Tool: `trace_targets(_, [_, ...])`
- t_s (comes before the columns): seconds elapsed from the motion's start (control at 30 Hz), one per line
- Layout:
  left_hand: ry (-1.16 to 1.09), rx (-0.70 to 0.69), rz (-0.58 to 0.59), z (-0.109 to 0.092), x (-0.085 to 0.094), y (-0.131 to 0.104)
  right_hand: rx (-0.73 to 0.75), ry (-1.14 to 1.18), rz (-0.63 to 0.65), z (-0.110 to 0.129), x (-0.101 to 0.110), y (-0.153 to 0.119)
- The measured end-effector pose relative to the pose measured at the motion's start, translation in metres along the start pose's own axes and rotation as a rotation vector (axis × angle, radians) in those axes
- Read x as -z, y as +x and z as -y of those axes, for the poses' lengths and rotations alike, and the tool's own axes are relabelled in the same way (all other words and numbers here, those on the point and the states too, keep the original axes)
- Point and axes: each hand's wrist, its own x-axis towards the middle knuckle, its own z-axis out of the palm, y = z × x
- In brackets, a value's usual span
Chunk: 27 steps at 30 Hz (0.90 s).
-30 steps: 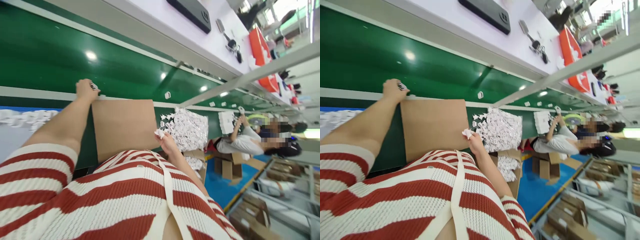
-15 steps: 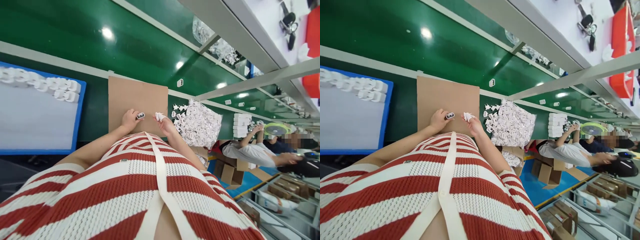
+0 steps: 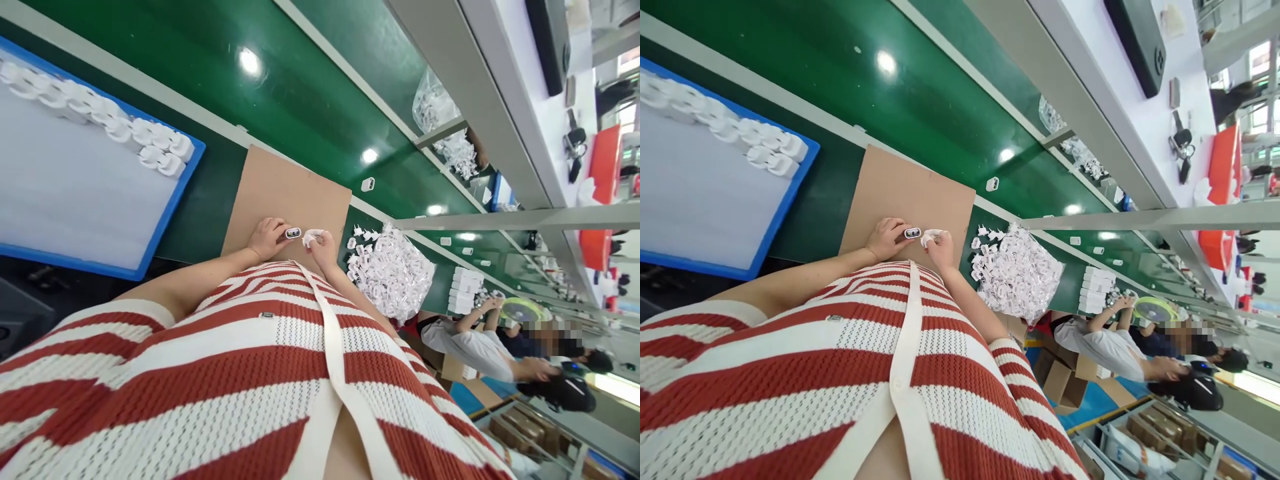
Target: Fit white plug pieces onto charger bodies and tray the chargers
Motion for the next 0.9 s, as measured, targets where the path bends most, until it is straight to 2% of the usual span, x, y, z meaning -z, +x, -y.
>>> trace_targets(0.1, [-0.025, -0.013, -0.007, 0.0, -0.001, 0.0, 0.093, -0.127, 0.028, 0.001, -0.001, 0.0])
trace_targets(0.23, [-0.013, -0.027, -0.004, 0.0, -0.004, 0.0, 0.308, -0.663, 0.117, 0.009, 0.002, 0.002])
trace_targets(0.33, [-0.034, -0.006, 0.012, -0.001, -0.004, 0.0, 0.347, -0.952, 0.195, 0.017, 0.001, 0.005])
trace_targets(0.43, [-0.063, 0.031, 0.047, -0.003, -0.003, 0.001, 0.353, -1.015, 0.272, 0.021, -0.001, 0.009])
trace_targets(0.57, [-0.073, 0.059, 0.081, -0.004, -0.002, 0.001, 0.333, -1.03, 0.314, 0.023, -0.003, 0.011])
trace_targets(0.9, [-0.124, 0.045, 0.071, -0.004, -0.001, 0.001, 0.386, -1.154, 0.392, 0.022, -0.008, 0.021])
